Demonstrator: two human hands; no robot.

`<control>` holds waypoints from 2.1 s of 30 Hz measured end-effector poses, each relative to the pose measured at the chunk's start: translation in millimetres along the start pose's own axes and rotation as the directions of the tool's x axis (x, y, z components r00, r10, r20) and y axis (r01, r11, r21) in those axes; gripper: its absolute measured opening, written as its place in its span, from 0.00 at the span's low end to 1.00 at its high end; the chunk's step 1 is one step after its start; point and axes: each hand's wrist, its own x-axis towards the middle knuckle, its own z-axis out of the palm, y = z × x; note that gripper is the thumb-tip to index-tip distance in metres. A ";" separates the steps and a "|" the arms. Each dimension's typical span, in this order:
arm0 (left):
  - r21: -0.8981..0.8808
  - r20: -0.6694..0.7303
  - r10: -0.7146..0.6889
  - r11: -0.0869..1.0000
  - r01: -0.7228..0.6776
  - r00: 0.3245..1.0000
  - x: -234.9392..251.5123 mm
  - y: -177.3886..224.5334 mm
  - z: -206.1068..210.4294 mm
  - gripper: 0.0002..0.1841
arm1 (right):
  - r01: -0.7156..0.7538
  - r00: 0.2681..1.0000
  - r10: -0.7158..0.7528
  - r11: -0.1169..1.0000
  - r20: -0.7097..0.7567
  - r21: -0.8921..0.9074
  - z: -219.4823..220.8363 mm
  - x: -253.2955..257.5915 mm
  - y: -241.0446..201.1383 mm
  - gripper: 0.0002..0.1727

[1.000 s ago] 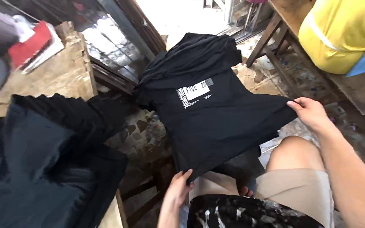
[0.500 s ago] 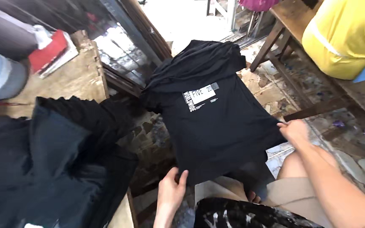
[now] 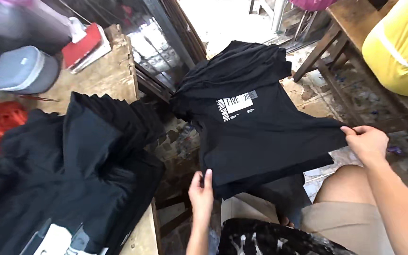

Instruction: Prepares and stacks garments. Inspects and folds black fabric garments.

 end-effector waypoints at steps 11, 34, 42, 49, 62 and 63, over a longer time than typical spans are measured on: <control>-0.489 0.371 -0.570 0.551 0.676 0.733 -12.6 -48.5 5.6 0.21 | -0.107 0.962 0.102 0.994 0.253 0.006 -1.5 14.2 13.9 0.30; 0.159 0.161 -0.561 0.827 0.540 0.812 -38.7 -109.8 54.4 0.28 | -0.037 0.948 0.021 0.998 0.317 0.043 3.1 -1.1 9.2 0.24; -0.200 0.326 -0.325 0.894 0.401 0.888 -4.7 -14.3 -11.0 0.15 | -0.011 0.986 -0.040 0.954 0.164 0.299 -3.0 12.1 -0.8 0.22; 0.263 0.219 -0.465 0.875 0.407 0.858 -44.3 -84.5 59.8 0.32 | -0.064 0.985 0.006 0.940 0.174 0.335 8.8 19.0 -1.2 0.24; -0.230 0.135 -0.258 0.931 0.284 0.957 -2.0 59.0 -34.9 0.17 | 0.017 0.999 -0.030 0.949 0.035 0.314 -5.1 20.6 -11.5 0.26; -0.349 0.040 -0.171 0.921 0.174 0.984 0.8 66.0 -31.6 0.18 | 0.022 0.999 -0.029 0.946 0.015 0.324 -6.9 22.2 -15.9 0.26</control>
